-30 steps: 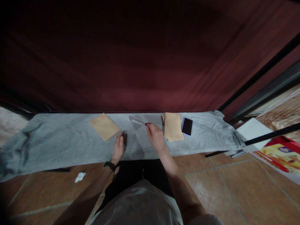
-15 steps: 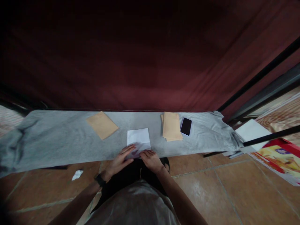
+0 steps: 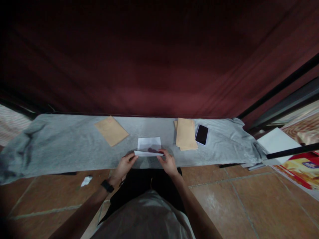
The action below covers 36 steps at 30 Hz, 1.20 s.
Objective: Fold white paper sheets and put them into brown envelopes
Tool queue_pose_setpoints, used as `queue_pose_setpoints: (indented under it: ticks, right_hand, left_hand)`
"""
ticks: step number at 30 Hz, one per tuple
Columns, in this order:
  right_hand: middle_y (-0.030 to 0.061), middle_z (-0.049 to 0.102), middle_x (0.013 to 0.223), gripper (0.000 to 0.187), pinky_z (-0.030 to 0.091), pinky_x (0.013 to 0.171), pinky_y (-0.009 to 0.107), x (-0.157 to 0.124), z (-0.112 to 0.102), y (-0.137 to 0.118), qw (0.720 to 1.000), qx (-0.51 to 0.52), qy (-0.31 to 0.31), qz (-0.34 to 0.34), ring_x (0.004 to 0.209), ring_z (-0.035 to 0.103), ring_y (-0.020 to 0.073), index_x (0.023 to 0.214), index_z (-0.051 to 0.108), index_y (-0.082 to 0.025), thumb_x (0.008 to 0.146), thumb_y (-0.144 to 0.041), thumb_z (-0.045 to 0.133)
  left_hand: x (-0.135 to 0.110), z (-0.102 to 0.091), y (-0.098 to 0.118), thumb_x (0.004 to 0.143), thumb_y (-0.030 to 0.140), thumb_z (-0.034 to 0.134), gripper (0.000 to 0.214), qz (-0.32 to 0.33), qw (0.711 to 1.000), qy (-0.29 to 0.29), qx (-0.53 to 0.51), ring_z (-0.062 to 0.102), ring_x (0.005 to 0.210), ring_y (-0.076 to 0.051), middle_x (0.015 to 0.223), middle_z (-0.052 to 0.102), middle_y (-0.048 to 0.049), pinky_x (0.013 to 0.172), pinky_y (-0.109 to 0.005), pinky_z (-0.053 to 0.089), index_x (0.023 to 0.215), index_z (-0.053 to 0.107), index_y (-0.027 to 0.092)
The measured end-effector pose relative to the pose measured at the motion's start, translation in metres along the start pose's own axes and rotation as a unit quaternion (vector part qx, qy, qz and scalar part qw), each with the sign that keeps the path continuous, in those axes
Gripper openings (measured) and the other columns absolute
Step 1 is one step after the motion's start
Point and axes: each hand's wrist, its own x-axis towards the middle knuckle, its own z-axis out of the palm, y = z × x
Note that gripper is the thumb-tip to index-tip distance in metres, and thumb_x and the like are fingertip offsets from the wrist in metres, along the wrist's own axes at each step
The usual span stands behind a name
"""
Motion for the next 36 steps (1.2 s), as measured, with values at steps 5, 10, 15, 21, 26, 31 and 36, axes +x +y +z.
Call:
queue_pose_setpoints:
  ticks: [5, 10, 15, 21, 26, 31, 36]
  right_hand:
    - [0.0075, 0.075, 0.112, 0.027, 0.056, 0.091, 0.033, 0.018, 0.007, 0.01, 0.998, 0.027, 0.034, 0.05, 0.102, 0.072, 0.0197, 0.12, 0.062, -0.02, 0.095, -0.029, 0.055]
    - [0.0044, 0.076, 0.103, 0.02, 0.054, 0.083, 0.027, 0.033, 0.014, 0.009, 0.986, -0.153, 0.017, 0.07, 0.093, 0.072, 0.0184, 0.108, 0.068, -0.022, 0.097, -0.025, 0.052]
    - [0.0081, 0.075, 0.105, 0.023, 0.051, 0.088, 0.029, 0.041, 0.02, 0.006, 0.961, -0.268, 0.004, 0.068, 0.097, 0.071, 0.0201, 0.119, 0.063, -0.018, 0.1, -0.025, 0.052]
    - [0.0132, 0.07, 0.123, 0.037, 0.049, 0.098, 0.035, 0.042, 0.027, 0.005, 0.953, -0.297, 0.015, 0.061, 0.111, 0.067, 0.0237, 0.138, 0.05, -0.015, 0.102, -0.024, 0.045]
    - [0.0145, 0.068, 0.127, 0.039, 0.045, 0.103, 0.038, 0.041, 0.031, 0.007, 0.949, -0.311, 0.022, 0.055, 0.117, 0.063, 0.0252, 0.139, 0.047, -0.014, 0.102, -0.024, 0.045]
    - [0.0156, 0.069, 0.122, 0.039, 0.045, 0.101, 0.041, 0.042, 0.032, 0.005, 0.939, -0.337, 0.022, 0.073, 0.113, 0.063, 0.0272, 0.138, 0.051, -0.014, 0.101, -0.025, 0.045]
    - [0.0188, 0.057, 0.141, 0.044, 0.041, 0.107, 0.046, 0.048, 0.036, 0.001, 0.94, -0.339, 0.032, 0.011, 0.128, 0.053, 0.0301, 0.142, 0.05, -0.012, 0.1, -0.022, 0.044]
  left_hand:
    - [0.01, 0.009, -0.002, 0.092, 0.046, 0.051, 0.032, -0.047, 0.997, 0.056, -0.024, 0.071, 0.086, -0.02, 0.095, 0.077, -0.0037, 0.082, -0.03, 0.055, 0.098, 0.072, 0.023]
    - [0.023, 0.009, 0.007, 0.093, 0.043, 0.05, 0.03, -0.077, 0.995, 0.068, 0.006, 0.065, 0.073, -0.017, 0.082, 0.072, -0.0024, 0.071, -0.027, 0.05, 0.09, 0.069, 0.021]
    - [0.038, 0.003, 0.021, 0.095, 0.036, 0.049, 0.026, -0.107, 0.991, 0.037, 0.071, 0.063, 0.068, -0.016, 0.075, 0.069, -0.0015, 0.066, -0.025, 0.044, 0.086, 0.068, 0.02]
    - [0.047, 0.002, 0.03, 0.097, 0.035, 0.048, 0.026, -0.16, 0.973, 0.004, 0.168, 0.067, 0.073, -0.019, 0.081, 0.073, -0.0046, 0.06, -0.026, 0.039, 0.095, 0.07, 0.021]
    - [0.05, 0.004, 0.036, 0.098, 0.036, 0.046, 0.027, -0.18, 0.962, -0.006, 0.208, 0.07, 0.081, -0.021, 0.088, 0.075, -0.006, 0.063, -0.027, 0.041, 0.098, 0.07, 0.021]
    - [0.054, 0.004, 0.043, 0.097, 0.036, 0.048, 0.026, -0.21, 0.952, -0.014, 0.222, 0.071, 0.085, -0.024, 0.091, 0.075, -0.0078, 0.067, -0.028, 0.045, 0.1, 0.069, 0.022]
    - [0.056, 0.004, 0.045, 0.095, 0.035, 0.051, 0.021, -0.218, 0.952, -0.013, 0.213, 0.071, 0.086, -0.025, 0.091, 0.075, -0.0078, 0.069, -0.03, 0.048, 0.101, 0.066, 0.022]
